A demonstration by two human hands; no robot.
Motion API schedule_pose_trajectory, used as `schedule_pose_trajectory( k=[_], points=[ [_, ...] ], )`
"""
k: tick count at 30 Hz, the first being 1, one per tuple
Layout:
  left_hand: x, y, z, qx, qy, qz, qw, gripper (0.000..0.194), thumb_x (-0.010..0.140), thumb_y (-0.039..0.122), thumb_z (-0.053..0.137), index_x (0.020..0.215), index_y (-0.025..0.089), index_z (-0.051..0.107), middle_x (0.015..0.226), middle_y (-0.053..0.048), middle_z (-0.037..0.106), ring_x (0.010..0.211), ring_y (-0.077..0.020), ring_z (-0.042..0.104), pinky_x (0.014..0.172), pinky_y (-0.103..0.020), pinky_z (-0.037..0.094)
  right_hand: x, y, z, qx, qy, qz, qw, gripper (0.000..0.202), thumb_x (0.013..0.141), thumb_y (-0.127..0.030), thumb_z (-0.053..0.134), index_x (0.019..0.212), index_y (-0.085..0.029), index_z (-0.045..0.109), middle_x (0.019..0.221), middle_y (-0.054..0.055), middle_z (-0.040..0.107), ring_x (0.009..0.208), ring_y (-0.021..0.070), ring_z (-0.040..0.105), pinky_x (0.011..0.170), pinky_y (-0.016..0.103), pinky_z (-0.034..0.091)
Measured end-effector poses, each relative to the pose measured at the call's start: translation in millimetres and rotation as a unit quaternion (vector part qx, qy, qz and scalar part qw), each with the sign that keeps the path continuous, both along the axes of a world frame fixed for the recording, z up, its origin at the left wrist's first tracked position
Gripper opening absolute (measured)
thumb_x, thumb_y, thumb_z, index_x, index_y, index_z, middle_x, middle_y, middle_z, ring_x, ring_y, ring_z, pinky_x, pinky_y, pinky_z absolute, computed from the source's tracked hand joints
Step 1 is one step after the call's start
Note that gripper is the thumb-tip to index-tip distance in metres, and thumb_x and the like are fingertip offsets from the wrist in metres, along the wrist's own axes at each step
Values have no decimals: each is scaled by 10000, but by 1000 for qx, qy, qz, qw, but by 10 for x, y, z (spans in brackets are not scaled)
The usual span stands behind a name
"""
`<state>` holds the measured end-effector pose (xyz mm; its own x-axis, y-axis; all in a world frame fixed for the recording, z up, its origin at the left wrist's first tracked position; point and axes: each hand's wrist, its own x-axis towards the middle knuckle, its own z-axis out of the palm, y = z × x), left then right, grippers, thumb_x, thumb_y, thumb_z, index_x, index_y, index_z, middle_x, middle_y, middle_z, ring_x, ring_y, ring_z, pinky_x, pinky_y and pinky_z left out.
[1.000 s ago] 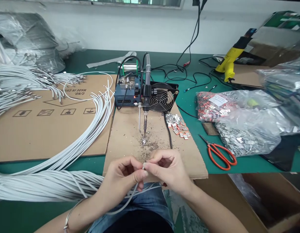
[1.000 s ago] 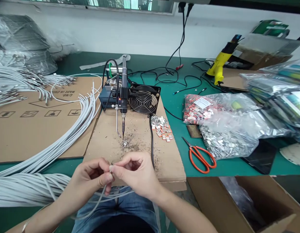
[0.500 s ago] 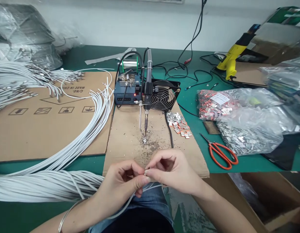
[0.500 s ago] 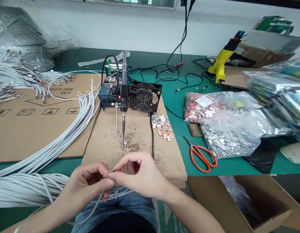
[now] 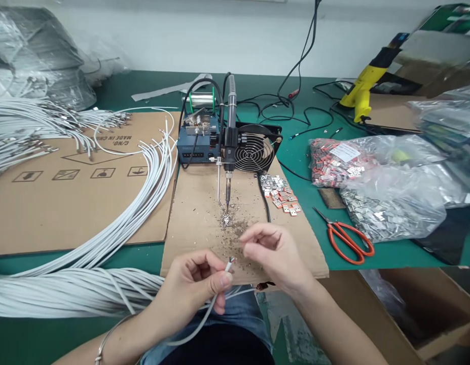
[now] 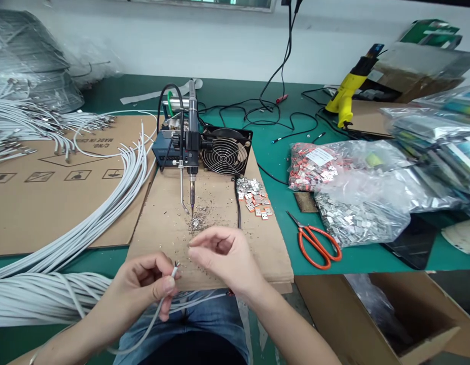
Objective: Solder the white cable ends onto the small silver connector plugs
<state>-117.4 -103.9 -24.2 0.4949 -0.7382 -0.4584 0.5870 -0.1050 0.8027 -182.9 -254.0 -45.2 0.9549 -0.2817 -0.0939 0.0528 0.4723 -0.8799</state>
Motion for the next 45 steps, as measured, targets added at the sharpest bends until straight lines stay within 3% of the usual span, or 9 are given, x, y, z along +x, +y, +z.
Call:
schedule_pose_trajectory(
  k=[4,12,20,25,28,32,34,39,45],
  points=[
    [9,15,-15,15,-17,-1,1000,334,570,348,813,600,127,564,416,33,564,370,-81,531,410,-159,430,-55,-25,-26,-105,59,113,986,166,590,-124,784,725,-153,691,453,-67,444,409,46,308,381,174,204],
    [14,2,-13,54,-86,-15,995,197,625,233,746,591,125,586,469,46,540,397,-66,506,416,-155,416,-81,-63,99,-246,83,130,957,104,684,-183,698,624,-129,631,479,-42,444,456,68,342,407,199,232],
    [39,-25,-54,6,-32,0,999,304,603,319,795,580,138,551,447,31,590,392,-84,540,443,-171,448,-22,291,-114,-132,-42,-76,987,218,696,-309,709,580,-184,573,518,-8,509,456,103,413,405,233,312],
    [73,51,-41,23,-47,6,999,285,604,312,798,580,144,569,456,39,589,405,-83,546,454,-166,445,-38,183,-40,-190,-32,-28,981,236,689,-369,719,619,-178,600,518,-18,513,427,89,397,388,215,304],
    [119,96,-28,71,-89,44,993,213,643,298,758,622,151,605,503,38,594,435,-79,533,464,-166,440,-63,-267,99,-377,-8,-52,925,123,738,-288,683,786,-174,686,603,4,593,466,96,414,421,219,315],
    [199,85,-15,116,-118,63,984,201,676,323,709,709,141,631,527,35,573,435,-80,504,437,-174,425,92,-925,182,-735,96,-71,667,188,841,-178,524,825,-172,711,781,66,656,694,181,570,638,293,400],
    [264,63,-2,130,-118,58,983,209,670,316,713,735,137,626,546,41,562,427,-74,497,422,-172,416,220,-1100,155,-791,137,-19,596,192,838,-156,518,815,-169,708,803,84,651,764,214,582,666,303,393],
    [530,53,-39,134,-150,-12,979,243,667,317,717,799,133,629,568,32,552,430,-78,478,382,-174,423,391,-1131,39,-804,152,22,575,171,839,-158,522,764,-146,675,779,110,640,797,253,574,661,314,373],
    [802,-27,-110,137,-178,-76,971,236,676,327,693,778,126,622,529,34,500,458,-96,472,349,-167,422,364,-1141,71,-777,155,36,609,60,787,-140,556,781,-145,615,737,56,631,687,189,569,609,272,374]
  ],
)
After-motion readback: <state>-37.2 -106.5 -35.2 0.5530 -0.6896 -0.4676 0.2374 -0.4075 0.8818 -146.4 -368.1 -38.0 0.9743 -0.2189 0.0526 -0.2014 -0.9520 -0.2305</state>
